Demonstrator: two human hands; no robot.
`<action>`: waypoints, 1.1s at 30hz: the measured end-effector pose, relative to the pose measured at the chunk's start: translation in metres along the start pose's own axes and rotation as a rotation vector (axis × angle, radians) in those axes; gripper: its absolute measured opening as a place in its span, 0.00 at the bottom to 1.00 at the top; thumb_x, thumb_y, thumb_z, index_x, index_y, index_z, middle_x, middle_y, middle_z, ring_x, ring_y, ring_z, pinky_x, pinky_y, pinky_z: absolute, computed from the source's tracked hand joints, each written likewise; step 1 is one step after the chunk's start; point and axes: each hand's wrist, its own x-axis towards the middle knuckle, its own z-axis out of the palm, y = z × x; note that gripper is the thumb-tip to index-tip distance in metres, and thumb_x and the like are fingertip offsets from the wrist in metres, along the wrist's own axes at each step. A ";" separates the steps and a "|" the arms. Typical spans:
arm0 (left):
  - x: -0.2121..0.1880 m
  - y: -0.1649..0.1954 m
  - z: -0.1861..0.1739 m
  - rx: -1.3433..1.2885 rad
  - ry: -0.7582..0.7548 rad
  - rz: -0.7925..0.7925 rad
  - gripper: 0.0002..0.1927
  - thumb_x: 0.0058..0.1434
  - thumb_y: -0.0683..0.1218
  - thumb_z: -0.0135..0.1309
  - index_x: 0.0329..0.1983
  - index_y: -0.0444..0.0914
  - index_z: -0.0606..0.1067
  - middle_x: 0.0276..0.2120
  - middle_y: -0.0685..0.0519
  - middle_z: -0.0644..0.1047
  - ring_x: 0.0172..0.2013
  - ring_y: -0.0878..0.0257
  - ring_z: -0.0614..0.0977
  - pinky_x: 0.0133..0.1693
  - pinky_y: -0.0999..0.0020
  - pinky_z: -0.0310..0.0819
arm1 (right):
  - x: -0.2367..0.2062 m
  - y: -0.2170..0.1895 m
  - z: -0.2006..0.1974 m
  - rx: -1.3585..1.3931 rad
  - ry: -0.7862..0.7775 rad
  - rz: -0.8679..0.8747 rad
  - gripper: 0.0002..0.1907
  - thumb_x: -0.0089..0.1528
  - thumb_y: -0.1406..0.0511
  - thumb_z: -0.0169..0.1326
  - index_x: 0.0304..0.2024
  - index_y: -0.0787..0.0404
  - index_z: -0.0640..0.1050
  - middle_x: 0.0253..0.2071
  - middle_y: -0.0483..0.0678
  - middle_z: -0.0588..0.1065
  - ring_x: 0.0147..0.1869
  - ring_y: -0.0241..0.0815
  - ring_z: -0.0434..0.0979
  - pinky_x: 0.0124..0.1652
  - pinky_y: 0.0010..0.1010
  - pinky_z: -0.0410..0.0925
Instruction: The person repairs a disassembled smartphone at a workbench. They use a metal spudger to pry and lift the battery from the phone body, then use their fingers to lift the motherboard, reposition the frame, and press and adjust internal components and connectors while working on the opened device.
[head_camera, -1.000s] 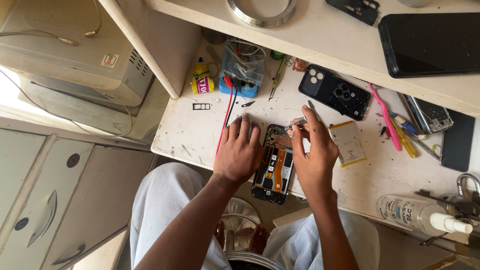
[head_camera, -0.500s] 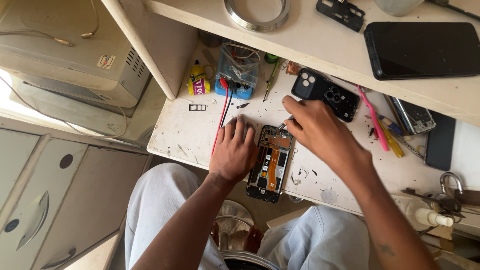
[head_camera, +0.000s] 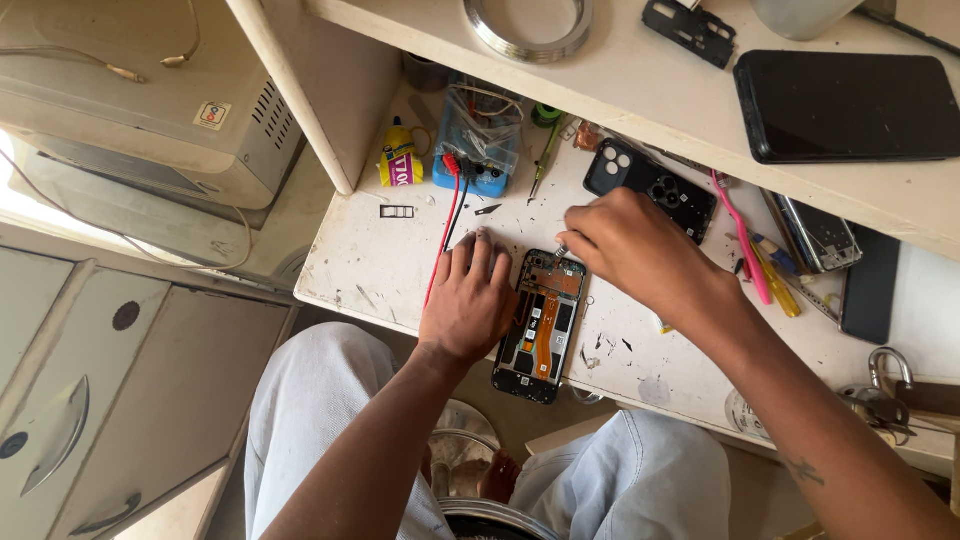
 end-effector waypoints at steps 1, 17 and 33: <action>0.000 0.000 0.000 0.004 0.006 0.002 0.26 0.62 0.50 0.51 0.58 0.29 0.69 0.61 0.33 0.69 0.59 0.42 0.70 0.57 0.51 0.64 | 0.000 0.001 0.001 0.006 0.008 0.030 0.11 0.61 0.66 0.60 0.28 0.68 0.79 0.25 0.63 0.76 0.33 0.63 0.79 0.34 0.48 0.71; 0.001 0.000 -0.001 -0.002 -0.008 -0.005 0.25 0.62 0.50 0.51 0.58 0.30 0.69 0.61 0.34 0.69 0.60 0.42 0.70 0.57 0.51 0.64 | -0.004 -0.014 0.007 -0.029 -0.113 -0.031 0.07 0.59 0.71 0.59 0.31 0.70 0.74 0.31 0.60 0.74 0.38 0.60 0.78 0.35 0.47 0.69; 0.001 0.001 0.001 0.010 -0.012 -0.003 0.26 0.62 0.51 0.51 0.57 0.30 0.69 0.61 0.32 0.68 0.59 0.42 0.70 0.57 0.51 0.64 | -0.015 -0.009 0.019 0.362 -0.042 0.287 0.08 0.64 0.70 0.53 0.36 0.71 0.78 0.23 0.56 0.78 0.21 0.41 0.82 0.24 0.34 0.73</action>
